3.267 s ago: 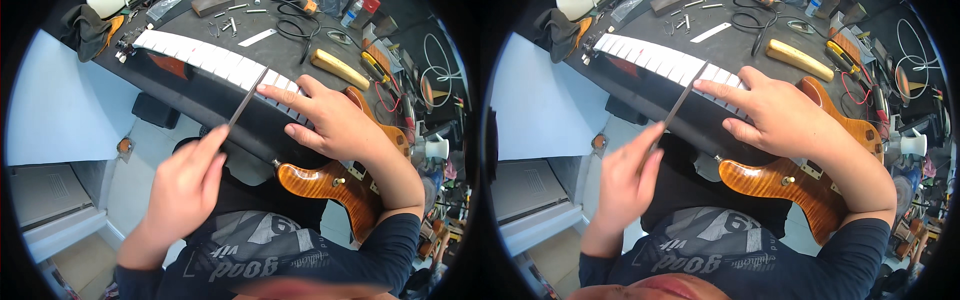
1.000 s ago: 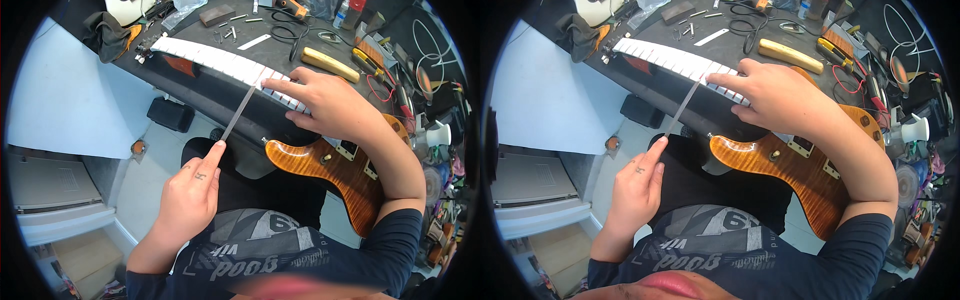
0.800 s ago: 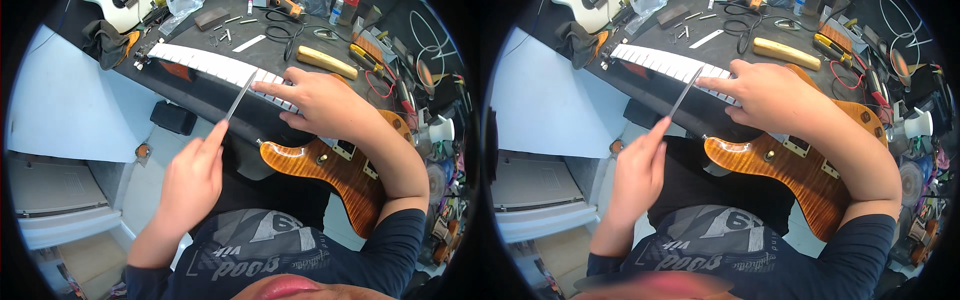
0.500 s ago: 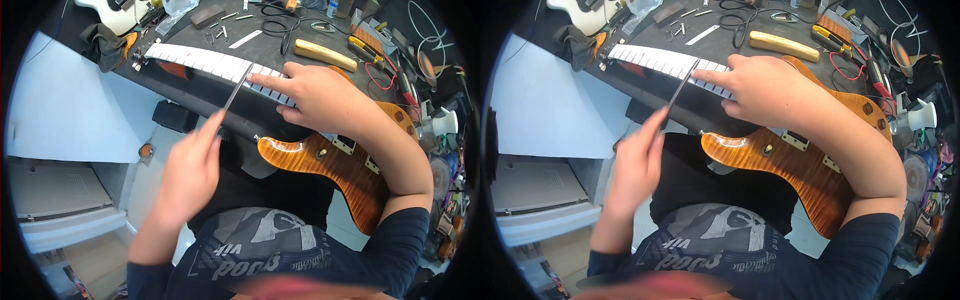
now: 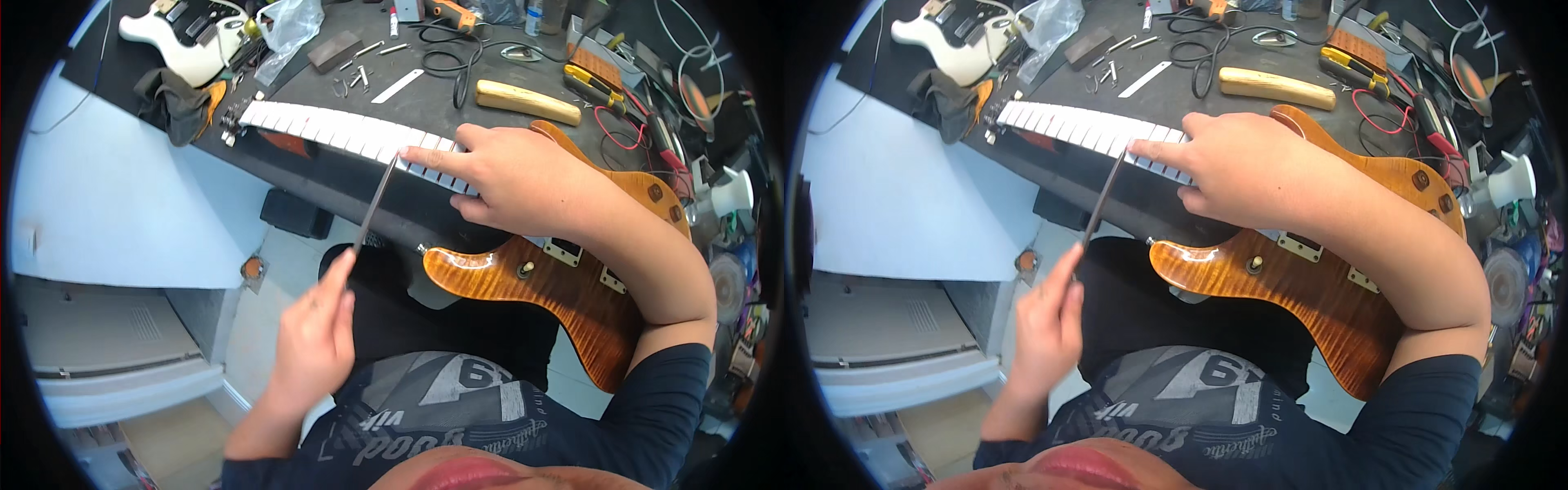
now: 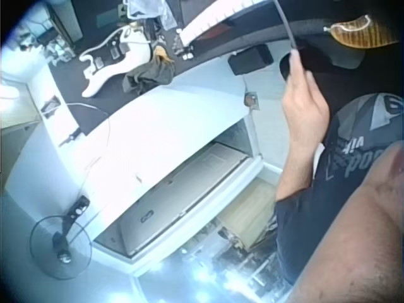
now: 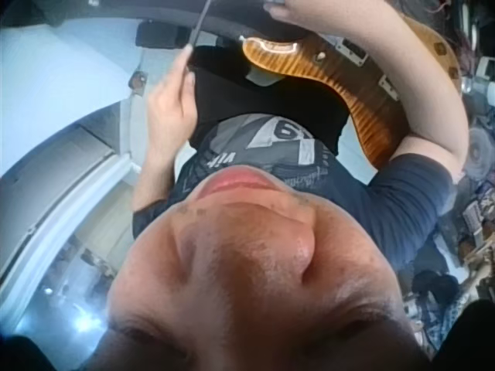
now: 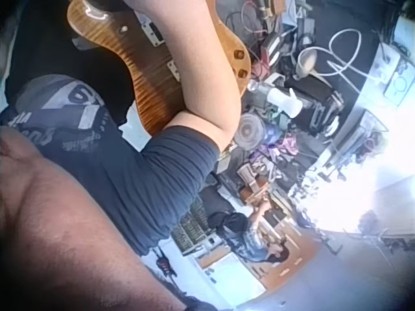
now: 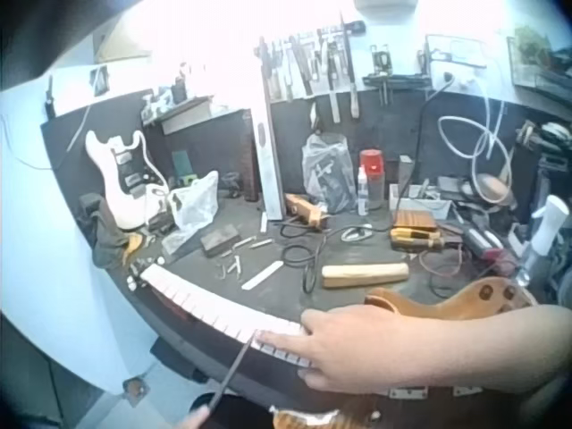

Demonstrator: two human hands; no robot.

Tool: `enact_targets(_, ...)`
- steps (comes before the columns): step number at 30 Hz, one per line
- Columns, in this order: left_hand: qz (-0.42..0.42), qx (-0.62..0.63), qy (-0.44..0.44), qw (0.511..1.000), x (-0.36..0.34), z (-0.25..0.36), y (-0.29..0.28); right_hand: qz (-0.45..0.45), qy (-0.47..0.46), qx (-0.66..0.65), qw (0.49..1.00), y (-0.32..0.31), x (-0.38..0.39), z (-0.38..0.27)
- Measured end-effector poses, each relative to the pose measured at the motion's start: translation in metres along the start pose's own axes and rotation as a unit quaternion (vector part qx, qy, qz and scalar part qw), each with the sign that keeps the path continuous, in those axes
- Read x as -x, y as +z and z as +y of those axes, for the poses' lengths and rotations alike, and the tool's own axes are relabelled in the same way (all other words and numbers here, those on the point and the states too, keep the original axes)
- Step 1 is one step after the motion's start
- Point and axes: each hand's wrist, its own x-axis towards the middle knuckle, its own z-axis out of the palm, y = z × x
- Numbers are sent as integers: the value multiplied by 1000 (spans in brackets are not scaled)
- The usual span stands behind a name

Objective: The person files the ends of the frets on a guitar neck using a metal file, moving it along the edge of the fretboard while holding the neck steady with the other hand.

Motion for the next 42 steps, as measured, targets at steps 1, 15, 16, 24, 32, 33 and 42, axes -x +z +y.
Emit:
enact_targets(1,8,0,-26,1000,11,7,-2,-4,-6,-6,1000,-3,-3,-6)
enact_targets(15,-6,24,-67,997,3,9,-6,-28,2,-12,1000,-6,-1,-9)
enact_targets(16,-23,30,-70,997,-17,13,-7,-35,0,-11,999,-4,0,-10)
enact_targets(24,-27,81,-10,996,-75,-5,14,-25,25,0,999,0,8,2)
enact_targets(32,-42,54,-42,997,-92,7,7,-2,7,-6,1000,-2,2,-2)
enact_targets(33,-50,48,-58,996,-114,9,7,2,-1,-13,1000,-1,1,-5)
enact_targets(42,-29,72,-96,992,1,-1,-7,-9,-4,-18,1000,-3,-2,-11)
